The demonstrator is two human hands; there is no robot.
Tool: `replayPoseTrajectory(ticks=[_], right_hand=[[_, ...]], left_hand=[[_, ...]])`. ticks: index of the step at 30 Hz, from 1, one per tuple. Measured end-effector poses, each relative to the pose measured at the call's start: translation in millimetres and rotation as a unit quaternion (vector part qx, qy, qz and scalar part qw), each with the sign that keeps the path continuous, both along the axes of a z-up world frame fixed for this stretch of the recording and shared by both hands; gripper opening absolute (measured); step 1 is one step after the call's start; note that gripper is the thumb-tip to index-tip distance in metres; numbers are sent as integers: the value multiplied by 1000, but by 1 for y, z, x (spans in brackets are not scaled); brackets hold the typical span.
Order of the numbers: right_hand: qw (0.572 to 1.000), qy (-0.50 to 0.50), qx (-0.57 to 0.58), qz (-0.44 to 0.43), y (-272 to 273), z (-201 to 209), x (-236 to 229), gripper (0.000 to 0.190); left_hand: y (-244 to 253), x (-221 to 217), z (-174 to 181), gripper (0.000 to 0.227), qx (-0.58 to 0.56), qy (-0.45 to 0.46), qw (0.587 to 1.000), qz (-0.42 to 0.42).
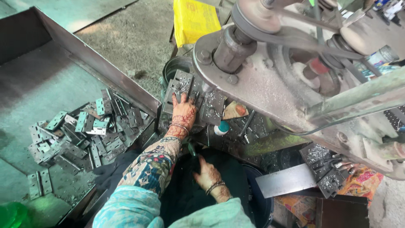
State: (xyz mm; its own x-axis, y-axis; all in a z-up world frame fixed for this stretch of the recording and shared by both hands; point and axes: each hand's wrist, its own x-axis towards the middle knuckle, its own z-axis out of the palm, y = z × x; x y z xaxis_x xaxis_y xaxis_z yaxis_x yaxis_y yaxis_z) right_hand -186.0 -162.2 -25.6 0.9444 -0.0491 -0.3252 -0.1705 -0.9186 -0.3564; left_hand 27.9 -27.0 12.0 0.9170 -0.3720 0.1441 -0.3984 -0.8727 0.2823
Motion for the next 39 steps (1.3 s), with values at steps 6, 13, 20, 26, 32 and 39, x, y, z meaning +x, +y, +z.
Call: replayPoseTrajectory(ticks=[6,13,20,26,32,39], right_hand=[[994,-92,61,-18,4,-54,-21,81],[996,-37,68,-49,3,-60,-26,84],[1000,-19,11,18,-10,-3,12,71],[996,-20,31,-76,15,-40,-21,80],[997,-31,43,-61,4,-68,-4,77],[997,-45,55,-22,1,-43,-13,82]], left_hand=[[1,3,-1,31,2,2,1000,-12],[4,10,-12,51,-85,-72,994,-18],[-14,28,-16,36,-45,-32,998,15],[-12,31,-12,35,-57,-42,997,22],[4,23,-9,37,-9,-48,999,15],[3,6,-18,40,-96,-156,983,17]])
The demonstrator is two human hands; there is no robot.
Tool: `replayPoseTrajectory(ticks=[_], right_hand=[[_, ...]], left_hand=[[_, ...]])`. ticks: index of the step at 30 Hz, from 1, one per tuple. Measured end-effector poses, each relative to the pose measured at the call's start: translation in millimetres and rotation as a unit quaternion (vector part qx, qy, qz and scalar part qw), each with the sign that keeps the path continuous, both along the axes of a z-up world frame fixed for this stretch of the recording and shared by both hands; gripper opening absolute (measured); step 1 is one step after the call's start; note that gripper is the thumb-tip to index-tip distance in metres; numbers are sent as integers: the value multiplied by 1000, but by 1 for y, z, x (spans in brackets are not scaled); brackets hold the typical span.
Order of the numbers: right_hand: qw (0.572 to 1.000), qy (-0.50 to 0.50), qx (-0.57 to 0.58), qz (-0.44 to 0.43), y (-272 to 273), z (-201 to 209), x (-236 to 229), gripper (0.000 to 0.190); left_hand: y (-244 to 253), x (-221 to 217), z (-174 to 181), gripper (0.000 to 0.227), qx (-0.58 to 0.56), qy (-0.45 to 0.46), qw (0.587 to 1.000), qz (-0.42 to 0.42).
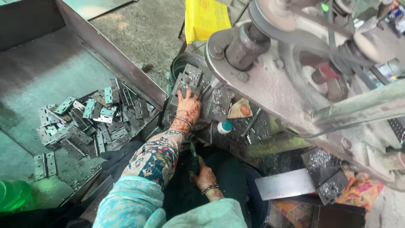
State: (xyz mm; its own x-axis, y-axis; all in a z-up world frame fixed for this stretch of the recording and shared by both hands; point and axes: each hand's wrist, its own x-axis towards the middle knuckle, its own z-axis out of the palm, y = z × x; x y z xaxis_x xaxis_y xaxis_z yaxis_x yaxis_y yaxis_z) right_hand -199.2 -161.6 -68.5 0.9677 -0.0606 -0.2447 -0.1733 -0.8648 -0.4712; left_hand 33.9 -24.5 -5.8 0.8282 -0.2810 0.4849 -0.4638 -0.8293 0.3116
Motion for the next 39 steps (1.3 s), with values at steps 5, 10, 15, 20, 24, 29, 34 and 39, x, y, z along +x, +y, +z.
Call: replayPoseTrajectory(ticks=[5,10,15,20,24,29,34,39], right_hand=[[994,49,-83,52,-13,46,30,70],[991,83,-97,46,0,69,41,73],[993,73,-81,51,1,75,39,77],[995,58,-65,54,4,79,39,77],[995,57,-67,52,5,82,37,75],[992,78,-92,34,-1,52,28,74],[995,-95,24,20,6,-33,-15,86],[999,-39,-7,3,-9,-72,-27,82]], left_hand=[[-6,-5,9,32,67,132,989,-6],[-7,-4,29,32,107,157,982,-23],[-8,-9,38,30,151,180,971,-44],[-14,-18,40,31,154,157,975,-30],[-14,-8,41,30,146,171,974,-5],[-17,3,38,30,125,159,979,-9],[-25,12,24,32,122,149,981,-7],[-24,15,3,34,105,121,987,-1]])
